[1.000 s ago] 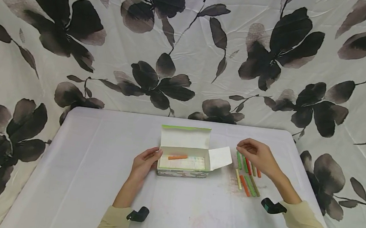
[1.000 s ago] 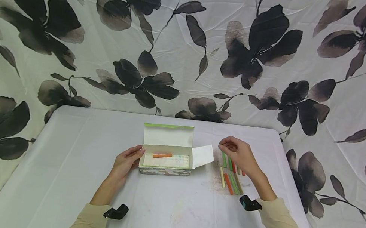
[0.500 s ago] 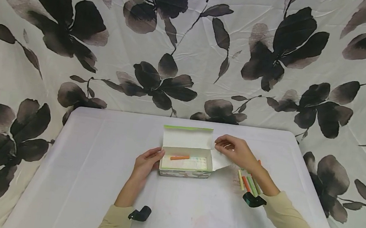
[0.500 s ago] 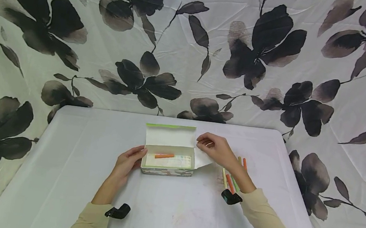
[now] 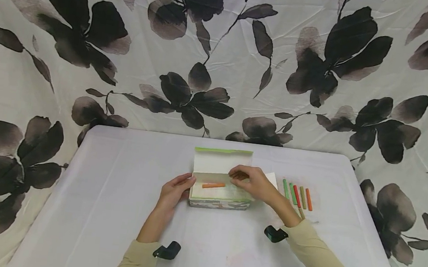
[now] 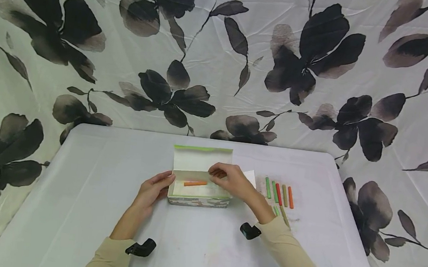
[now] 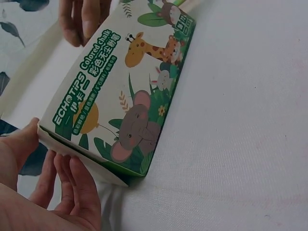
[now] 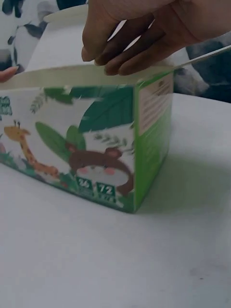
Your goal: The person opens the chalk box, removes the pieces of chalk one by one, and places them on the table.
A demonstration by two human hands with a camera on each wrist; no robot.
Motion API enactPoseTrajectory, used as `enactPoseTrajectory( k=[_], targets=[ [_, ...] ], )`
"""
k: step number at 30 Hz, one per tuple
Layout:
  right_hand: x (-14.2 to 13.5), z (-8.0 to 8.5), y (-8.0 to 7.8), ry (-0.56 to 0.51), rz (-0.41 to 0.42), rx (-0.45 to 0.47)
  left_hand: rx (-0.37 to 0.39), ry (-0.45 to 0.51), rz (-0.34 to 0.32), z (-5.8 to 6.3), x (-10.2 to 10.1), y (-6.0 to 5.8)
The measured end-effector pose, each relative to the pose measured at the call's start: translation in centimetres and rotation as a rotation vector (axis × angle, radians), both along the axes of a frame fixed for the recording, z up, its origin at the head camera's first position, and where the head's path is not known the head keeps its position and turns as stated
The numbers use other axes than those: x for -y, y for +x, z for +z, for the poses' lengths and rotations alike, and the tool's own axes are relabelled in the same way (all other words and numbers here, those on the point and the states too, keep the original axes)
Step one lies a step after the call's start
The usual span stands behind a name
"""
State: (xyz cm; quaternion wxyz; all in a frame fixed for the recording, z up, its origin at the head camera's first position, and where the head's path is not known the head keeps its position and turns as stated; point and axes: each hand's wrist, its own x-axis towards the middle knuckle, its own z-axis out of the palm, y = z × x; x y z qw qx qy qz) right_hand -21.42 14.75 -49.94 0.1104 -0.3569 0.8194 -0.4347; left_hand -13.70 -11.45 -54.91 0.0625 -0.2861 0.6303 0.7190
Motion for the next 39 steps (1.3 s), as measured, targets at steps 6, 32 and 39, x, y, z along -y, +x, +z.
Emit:
enactPoseTrajectory(
  k=[6, 32, 39],
  targets=[
    [1.4, -0.6, 0.4, 0.026, 0.058, -0.038, -0.023, 0.021, -0.001, 0.0, -0.1, 0.1],
    [5.2, -1.4, 1.5, 0.362, 0.152, -0.174, -0.036, 0.014, -0.01, -0.4, 0.2, 0.2],
    [6.6, -1.3, 1.5, 0.538, 0.191, -0.392, -0.037, 0.015, -0.003, -0.3, 0.0, 0.2]
  ],
)
